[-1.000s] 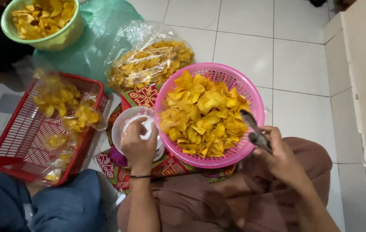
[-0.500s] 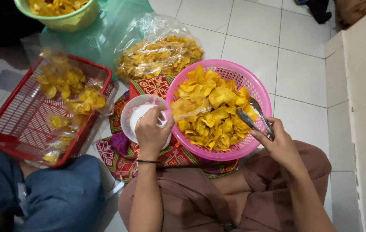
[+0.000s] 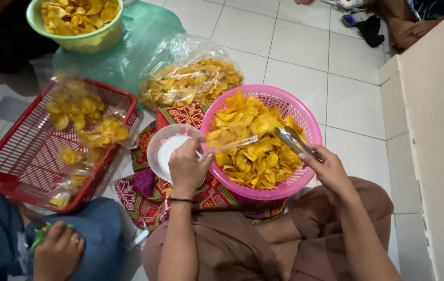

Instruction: Manually packaging banana chips into plastic bags using tongs and a small scale.

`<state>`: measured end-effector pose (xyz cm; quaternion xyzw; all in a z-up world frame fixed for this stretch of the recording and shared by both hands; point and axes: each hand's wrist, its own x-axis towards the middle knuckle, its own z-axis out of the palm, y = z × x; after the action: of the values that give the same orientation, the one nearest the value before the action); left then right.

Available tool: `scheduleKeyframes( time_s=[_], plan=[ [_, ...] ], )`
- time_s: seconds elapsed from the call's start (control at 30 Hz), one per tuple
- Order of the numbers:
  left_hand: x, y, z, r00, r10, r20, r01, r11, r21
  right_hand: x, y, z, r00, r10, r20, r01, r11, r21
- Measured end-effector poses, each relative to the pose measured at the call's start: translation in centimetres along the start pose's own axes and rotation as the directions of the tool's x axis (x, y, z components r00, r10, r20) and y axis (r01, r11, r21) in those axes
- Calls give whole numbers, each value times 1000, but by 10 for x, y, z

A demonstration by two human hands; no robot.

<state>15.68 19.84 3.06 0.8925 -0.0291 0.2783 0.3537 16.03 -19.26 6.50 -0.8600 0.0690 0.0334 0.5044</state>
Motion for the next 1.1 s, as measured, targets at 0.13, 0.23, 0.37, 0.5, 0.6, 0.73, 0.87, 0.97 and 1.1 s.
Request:
scheduleKeyframes(
  time_s=[0.13, 0.23, 0.37, 0.5, 0.6, 0.73, 0.87, 0.97, 1.1],
  plan=[
    [-3, -3, 6, 998, -47, 36, 48, 999, -9, -1, -15, 6, 998, -51, 39, 48, 997, 63],
    [-2, -8, 9, 1000, 2, -18, -2, 1000, 11, 8, -25, 6, 993, -99, 66, 93, 991, 92],
    [-2, -5, 5, 1000, 10, -10, -10, 1000, 10, 20, -38, 9, 987, -104, 120, 84, 984, 156],
    [-1, -2, 2, 1000, -7, -1, 7, 1000, 7, 39, -24, 16, 986, -124, 115, 102, 979, 177],
    [0, 0, 0, 999, -37, 22, 36, 999, 15, 25, -27, 13, 985, -146, 89, 130, 978, 163],
    [1, 6, -5, 999, -39, 22, 39, 999, 7, 1, -24, 3, 991, -112, 78, 100, 984, 149],
    [1, 11, -3, 999, -15, 30, 14, 1000, 10, 1, -12, -1, 992, -70, 105, 67, 997, 31],
    [2, 11, -1, 999, -19, 37, 18, 1000, 18, 10, -1, 0, 996, -37, 85, 48, 991, -127],
    [1, 16, -4, 1000, -12, 27, 11, 1000, 17, 9, 5, 2, 998, 26, 63, -7, 957, -289]
  ],
)
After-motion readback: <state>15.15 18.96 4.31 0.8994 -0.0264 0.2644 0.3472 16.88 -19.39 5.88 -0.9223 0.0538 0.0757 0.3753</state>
